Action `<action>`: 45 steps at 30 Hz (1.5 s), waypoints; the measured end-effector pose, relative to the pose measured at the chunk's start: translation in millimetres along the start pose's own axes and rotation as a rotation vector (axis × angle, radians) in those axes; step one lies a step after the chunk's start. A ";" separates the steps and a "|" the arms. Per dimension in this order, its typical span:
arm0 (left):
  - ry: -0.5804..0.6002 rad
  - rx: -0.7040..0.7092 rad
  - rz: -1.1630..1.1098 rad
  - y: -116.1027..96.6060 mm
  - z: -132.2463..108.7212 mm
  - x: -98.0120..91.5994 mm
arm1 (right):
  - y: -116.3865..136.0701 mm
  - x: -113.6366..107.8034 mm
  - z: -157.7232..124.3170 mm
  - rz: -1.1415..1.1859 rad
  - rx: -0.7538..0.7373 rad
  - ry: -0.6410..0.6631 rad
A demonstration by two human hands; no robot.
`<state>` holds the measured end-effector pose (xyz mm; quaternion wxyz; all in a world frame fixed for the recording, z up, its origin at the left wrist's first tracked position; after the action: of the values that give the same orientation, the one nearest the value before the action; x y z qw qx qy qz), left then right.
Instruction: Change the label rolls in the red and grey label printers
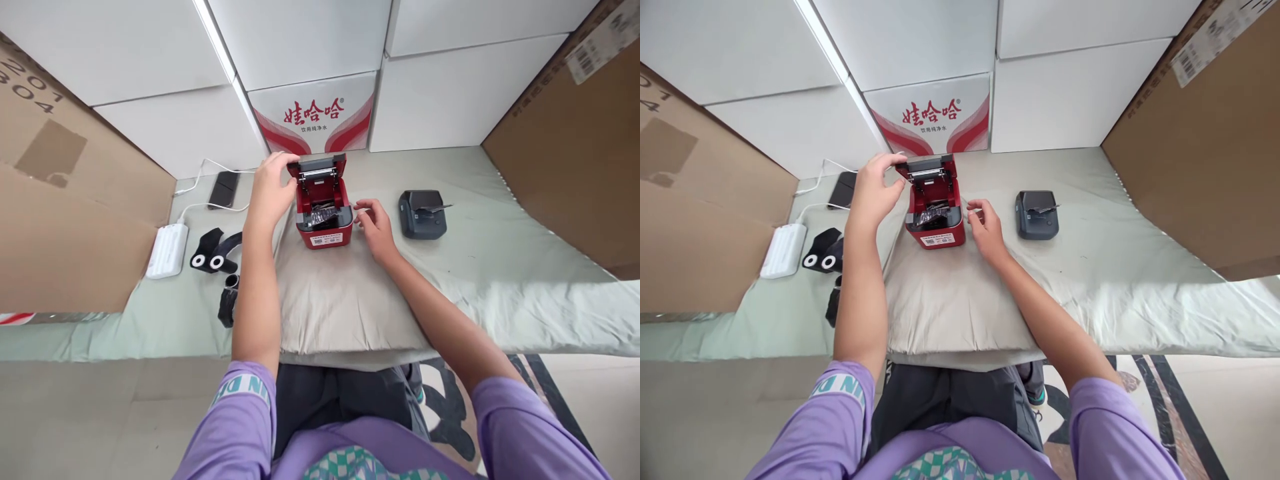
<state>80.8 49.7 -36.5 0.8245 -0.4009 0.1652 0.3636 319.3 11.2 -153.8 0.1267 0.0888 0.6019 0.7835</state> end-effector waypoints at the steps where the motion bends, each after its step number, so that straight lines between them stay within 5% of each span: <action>1: -0.004 -0.008 -0.008 1.2 0.3 0.5 | 8.1 0.7 2.3 0.003 -0.019 0.000; 7: -0.003 -0.018 -0.014 3.0 -0.5 0.5 | 40.9 30.8 47.6 0.051 -0.088 0.004; 14: 0.041 0.016 -0.012 0.3 -0.3 -6.1 | 31.9 79.7 92.5 0.187 -0.062 -0.036; 37: 0.190 0.006 -0.056 8.8 -1.5 -3.6 | 42.5 73.7 77.4 0.079 -0.083 -0.014; 45: 0.310 -0.167 -0.045 22.1 -7.6 -3.2 | 31.9 73.7 84.0 0.065 0.001 0.048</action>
<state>62.6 51.3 -51.4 0.7610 -0.5228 0.2505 0.2912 270.7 103.3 -102.2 0.0866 0.0897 0.6017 0.7889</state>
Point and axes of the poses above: each hand's wrist, its own z-axis towards the middle knuckle, its own x-axis out of the palm, y = z × x, the point moved 3 cm from there along z, towards the middle knuckle, and after that the axes turned 14 degrees about -y, right-handed, at the moved point
